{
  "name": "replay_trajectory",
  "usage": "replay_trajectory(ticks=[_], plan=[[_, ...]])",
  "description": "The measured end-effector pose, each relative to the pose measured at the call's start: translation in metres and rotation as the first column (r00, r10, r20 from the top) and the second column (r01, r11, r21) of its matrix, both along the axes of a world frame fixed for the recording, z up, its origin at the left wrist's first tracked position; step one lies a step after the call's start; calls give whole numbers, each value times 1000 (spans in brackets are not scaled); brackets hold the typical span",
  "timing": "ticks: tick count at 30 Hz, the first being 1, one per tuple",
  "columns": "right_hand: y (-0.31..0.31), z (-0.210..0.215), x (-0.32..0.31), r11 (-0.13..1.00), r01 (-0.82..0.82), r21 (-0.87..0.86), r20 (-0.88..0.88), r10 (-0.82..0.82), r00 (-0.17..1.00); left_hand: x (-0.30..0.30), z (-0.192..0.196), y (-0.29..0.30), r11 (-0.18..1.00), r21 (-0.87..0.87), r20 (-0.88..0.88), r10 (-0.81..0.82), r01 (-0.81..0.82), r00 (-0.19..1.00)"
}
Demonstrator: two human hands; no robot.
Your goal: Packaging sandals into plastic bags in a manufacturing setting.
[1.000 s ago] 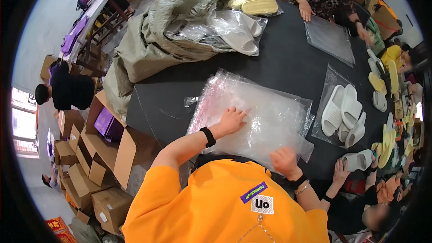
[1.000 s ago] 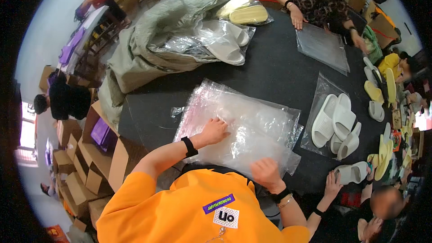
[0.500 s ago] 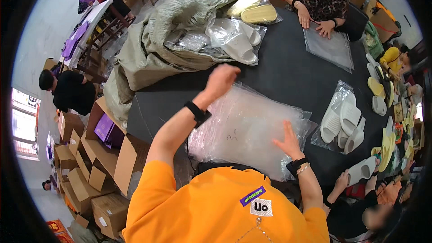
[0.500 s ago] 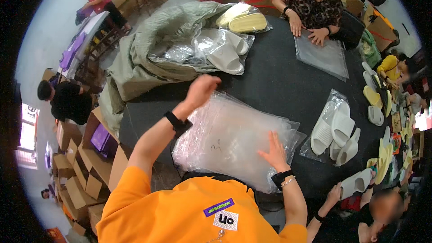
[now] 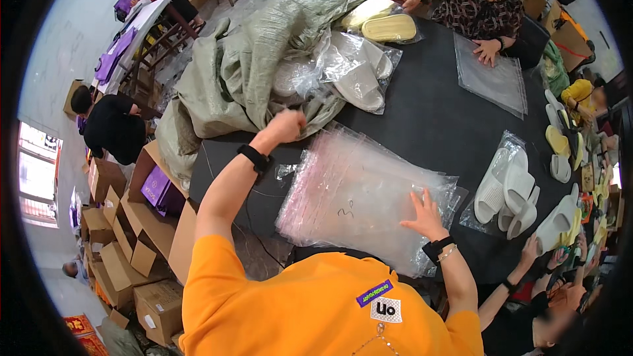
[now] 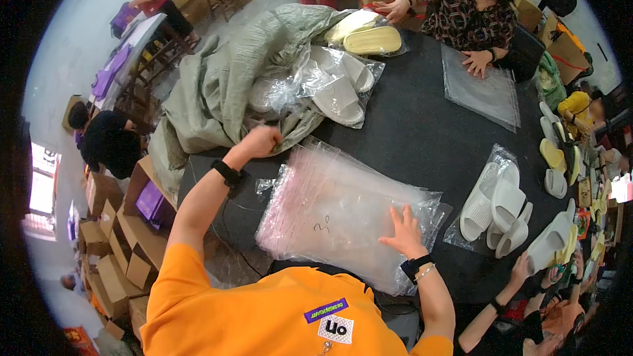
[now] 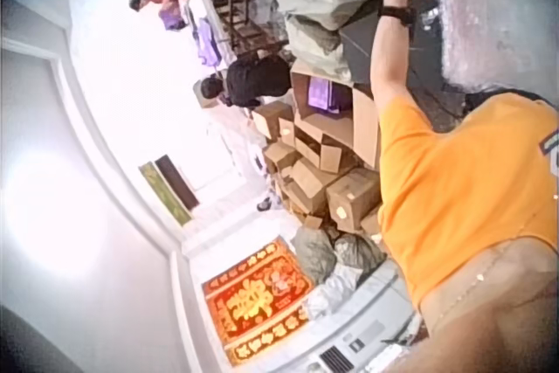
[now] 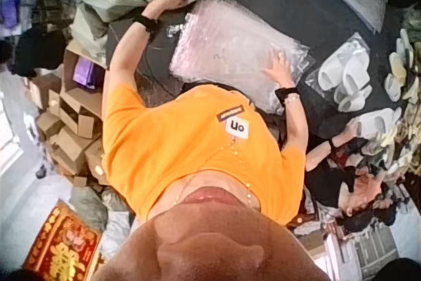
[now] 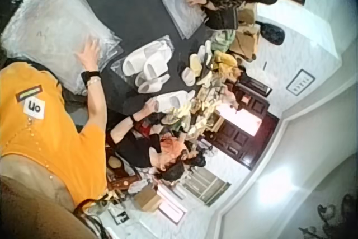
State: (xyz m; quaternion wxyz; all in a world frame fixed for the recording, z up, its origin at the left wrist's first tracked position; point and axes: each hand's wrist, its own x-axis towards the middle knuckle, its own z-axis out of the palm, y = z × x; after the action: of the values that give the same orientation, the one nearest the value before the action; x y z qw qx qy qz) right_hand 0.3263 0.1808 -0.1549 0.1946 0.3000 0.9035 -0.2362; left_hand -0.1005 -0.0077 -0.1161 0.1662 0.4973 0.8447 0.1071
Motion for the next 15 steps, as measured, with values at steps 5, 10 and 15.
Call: replay_trajectory(ticks=[5,10,15], plan=[[6,-4,2,1000,2,-31,-28,-3,1000,-3,59,38,909,325,-341,371,-262,864],[10,-6,3,999,-17,-32,-38,15,999,-46,-11,42,855,312,-387,513,-415,766],[10,-3,5,999,-27,-30,-69,25,997,-50,-13,48,824,148,-265,566,-547,780]])
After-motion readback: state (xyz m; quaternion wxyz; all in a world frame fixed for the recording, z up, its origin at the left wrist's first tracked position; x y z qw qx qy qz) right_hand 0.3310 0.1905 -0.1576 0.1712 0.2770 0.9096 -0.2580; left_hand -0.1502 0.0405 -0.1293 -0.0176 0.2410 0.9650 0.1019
